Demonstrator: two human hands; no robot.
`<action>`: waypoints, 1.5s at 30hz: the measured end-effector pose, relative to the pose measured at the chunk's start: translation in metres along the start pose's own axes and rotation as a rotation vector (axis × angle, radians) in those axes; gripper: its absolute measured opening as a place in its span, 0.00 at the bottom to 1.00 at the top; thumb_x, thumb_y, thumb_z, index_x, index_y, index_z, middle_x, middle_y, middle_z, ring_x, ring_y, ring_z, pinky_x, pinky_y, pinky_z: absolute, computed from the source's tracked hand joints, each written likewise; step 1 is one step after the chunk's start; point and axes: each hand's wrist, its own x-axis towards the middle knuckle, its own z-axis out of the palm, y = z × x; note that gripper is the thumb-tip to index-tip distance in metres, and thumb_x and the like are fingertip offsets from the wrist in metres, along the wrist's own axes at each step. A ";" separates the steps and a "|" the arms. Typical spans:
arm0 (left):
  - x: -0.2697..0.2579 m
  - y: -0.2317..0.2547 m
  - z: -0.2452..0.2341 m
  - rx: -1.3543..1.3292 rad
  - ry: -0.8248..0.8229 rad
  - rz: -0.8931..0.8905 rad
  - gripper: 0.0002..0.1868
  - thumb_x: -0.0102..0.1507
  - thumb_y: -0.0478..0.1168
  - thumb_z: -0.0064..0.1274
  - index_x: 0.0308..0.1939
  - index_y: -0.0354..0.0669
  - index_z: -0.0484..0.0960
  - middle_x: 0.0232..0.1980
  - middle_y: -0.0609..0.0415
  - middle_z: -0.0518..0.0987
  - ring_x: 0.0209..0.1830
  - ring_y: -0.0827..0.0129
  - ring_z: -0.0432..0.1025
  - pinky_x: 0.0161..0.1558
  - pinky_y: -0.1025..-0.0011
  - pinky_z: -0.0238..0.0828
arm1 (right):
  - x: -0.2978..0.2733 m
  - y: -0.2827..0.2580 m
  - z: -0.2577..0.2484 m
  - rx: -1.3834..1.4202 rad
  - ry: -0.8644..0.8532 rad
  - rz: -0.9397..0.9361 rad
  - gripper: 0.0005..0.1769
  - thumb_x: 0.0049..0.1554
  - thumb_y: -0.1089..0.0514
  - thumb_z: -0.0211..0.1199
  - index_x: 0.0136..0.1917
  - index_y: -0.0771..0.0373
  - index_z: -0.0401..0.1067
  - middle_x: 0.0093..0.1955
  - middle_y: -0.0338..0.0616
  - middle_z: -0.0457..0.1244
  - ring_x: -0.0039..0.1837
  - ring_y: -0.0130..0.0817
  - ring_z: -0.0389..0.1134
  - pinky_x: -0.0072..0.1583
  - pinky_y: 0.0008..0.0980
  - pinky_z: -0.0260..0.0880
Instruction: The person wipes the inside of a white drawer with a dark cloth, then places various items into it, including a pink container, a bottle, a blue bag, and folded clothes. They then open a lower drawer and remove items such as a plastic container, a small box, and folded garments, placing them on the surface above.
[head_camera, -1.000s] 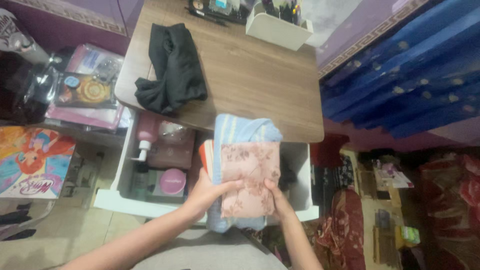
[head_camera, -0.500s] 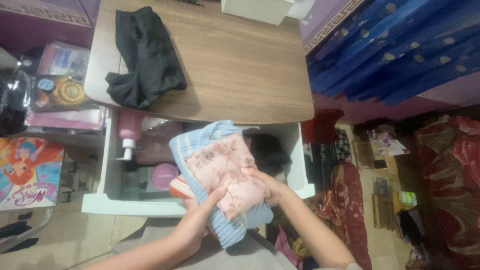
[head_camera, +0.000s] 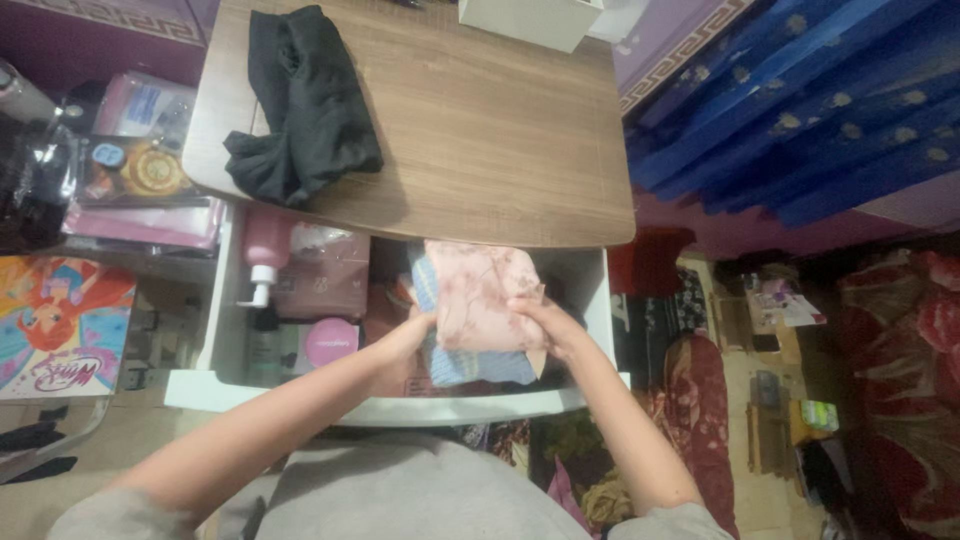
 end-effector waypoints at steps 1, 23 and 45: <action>0.019 -0.005 -0.008 -0.020 -0.006 0.034 0.25 0.67 0.46 0.41 0.67 0.42 0.69 0.62 0.46 0.79 0.60 0.57 0.75 0.59 0.56 0.75 | 0.005 0.002 -0.009 -0.071 0.053 -0.009 0.45 0.49 0.52 0.73 0.74 0.69 0.59 0.67 0.54 0.65 0.69 0.44 0.67 0.65 0.44 0.72; 0.333 0.004 -0.079 -0.391 -0.103 0.432 0.14 0.65 0.45 0.56 0.54 0.49 0.77 0.47 0.53 0.80 0.48 0.61 0.75 0.49 0.54 0.74 | 0.190 0.037 -0.126 -0.306 0.677 -0.616 0.21 0.62 0.49 0.61 0.64 0.61 0.67 0.62 0.49 0.66 0.63 0.44 0.68 0.61 0.40 0.69; 0.065 0.012 -0.064 1.703 0.129 0.807 0.30 0.61 0.43 0.50 0.67 0.42 0.69 0.53 0.34 0.78 0.49 0.38 0.74 0.50 0.48 0.70 | 0.177 0.015 -0.024 -1.363 0.540 -1.043 0.31 0.61 0.39 0.56 0.66 0.63 0.73 0.69 0.59 0.63 0.71 0.64 0.61 0.73 0.57 0.55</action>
